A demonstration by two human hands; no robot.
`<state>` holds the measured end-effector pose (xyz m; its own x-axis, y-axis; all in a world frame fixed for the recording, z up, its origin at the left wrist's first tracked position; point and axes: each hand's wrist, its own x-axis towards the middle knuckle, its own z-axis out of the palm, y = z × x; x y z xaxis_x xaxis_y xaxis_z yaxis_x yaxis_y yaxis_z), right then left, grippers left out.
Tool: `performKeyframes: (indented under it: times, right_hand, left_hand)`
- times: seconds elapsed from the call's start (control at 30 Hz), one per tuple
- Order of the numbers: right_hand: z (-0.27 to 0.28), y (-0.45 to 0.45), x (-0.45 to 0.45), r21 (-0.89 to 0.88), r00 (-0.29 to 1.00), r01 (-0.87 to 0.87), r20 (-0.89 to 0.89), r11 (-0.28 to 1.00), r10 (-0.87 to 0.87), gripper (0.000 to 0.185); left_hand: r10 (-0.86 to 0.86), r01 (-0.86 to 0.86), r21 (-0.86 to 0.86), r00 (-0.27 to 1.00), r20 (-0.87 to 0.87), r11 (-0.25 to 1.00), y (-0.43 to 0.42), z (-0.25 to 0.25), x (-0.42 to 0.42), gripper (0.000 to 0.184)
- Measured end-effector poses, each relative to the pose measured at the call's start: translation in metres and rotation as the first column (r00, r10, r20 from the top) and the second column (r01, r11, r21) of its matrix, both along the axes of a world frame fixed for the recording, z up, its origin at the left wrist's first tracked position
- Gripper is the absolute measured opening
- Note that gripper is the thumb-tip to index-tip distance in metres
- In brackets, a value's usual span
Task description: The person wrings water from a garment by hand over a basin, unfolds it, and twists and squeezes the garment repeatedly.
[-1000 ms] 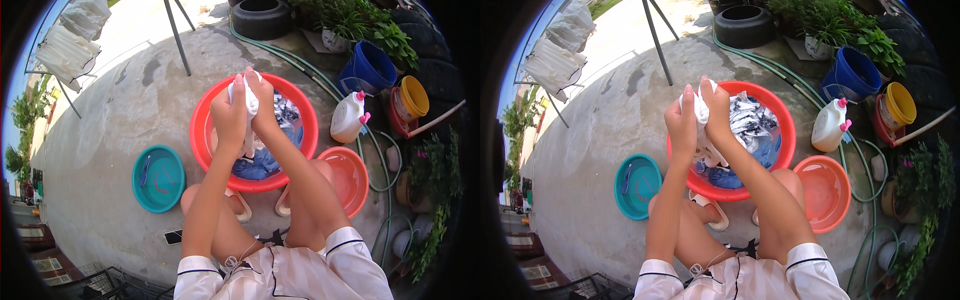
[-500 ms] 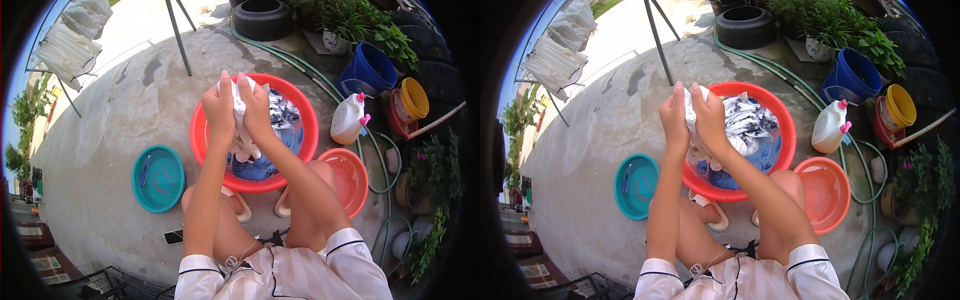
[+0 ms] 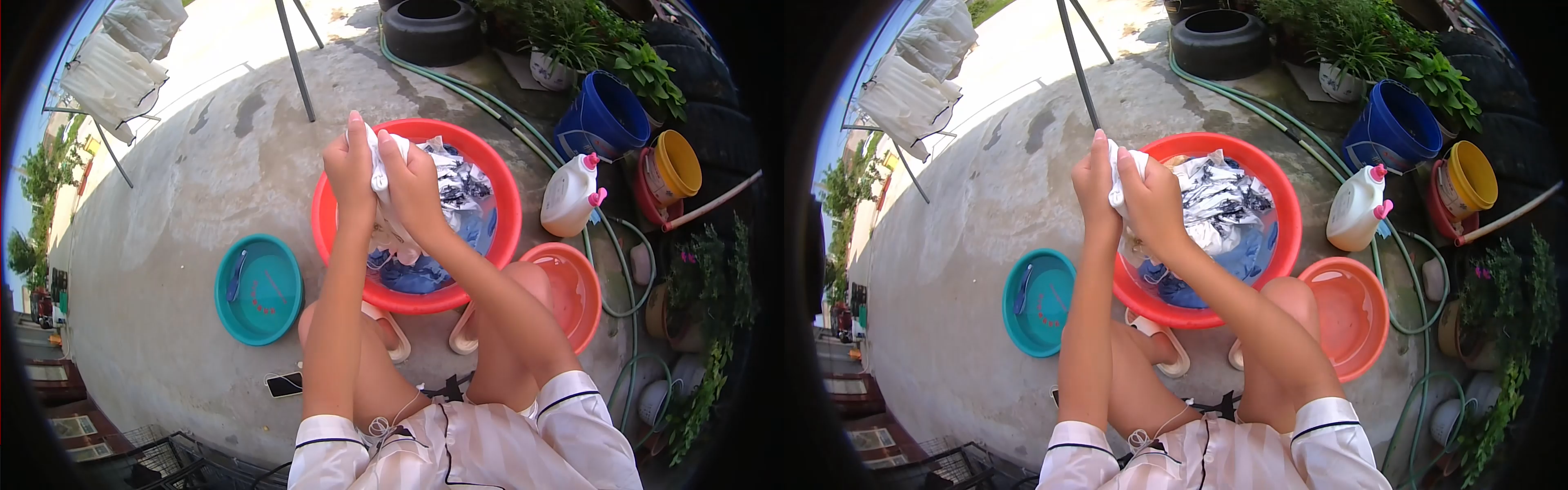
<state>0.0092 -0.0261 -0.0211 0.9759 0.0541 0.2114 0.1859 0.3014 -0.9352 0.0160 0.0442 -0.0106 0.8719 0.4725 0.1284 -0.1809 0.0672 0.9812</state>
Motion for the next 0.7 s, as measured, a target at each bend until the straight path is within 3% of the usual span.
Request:
performKeyframes:
  times: [0.17, 0.27, 0.5, 0.57, 0.7]
  right_hand:
    - [0.007, -0.02, 0.021, 0.208, 0.991, 0.026, -0.135, 0.978, 0.002, 0.032]
    - [0.008, -0.024, 0.025, 0.186, 0.978, 0.087, -0.201, 0.979, -0.048, 0.032]
    - [0.018, -0.001, 0.002, 0.154, 0.999, 0.036, -0.015, 0.987, -0.034, 0.031]
    - [0.015, 0.0, 0.002, 0.12, 0.999, 0.028, 0.019, 0.992, -0.031, 0.03]
    - [0.019, -0.009, 0.015, 0.28, 0.993, 0.073, -0.111, 0.957, -0.043, 0.032]
  left_hand:
    - [-0.098, 0.098, 0.163, 0.995, -0.01, 0.982, -0.025, 0.002, -0.013, 0.04]
    - [-0.095, 0.097, 0.121, 0.995, -0.027, 0.988, -0.029, 0.003, -0.016, 0.04]
    - [-0.034, 0.04, -0.128, 0.998, 0.045, 0.991, -0.009, 0.01, -0.007, 0.037]
    - [-0.022, 0.028, -0.133, 0.999, 0.043, 0.991, -0.009, 0.009, -0.006, 0.035]
    - [-0.063, 0.065, -0.069, 0.997, 0.043, 0.995, -0.025, 0.01, -0.012, 0.039]
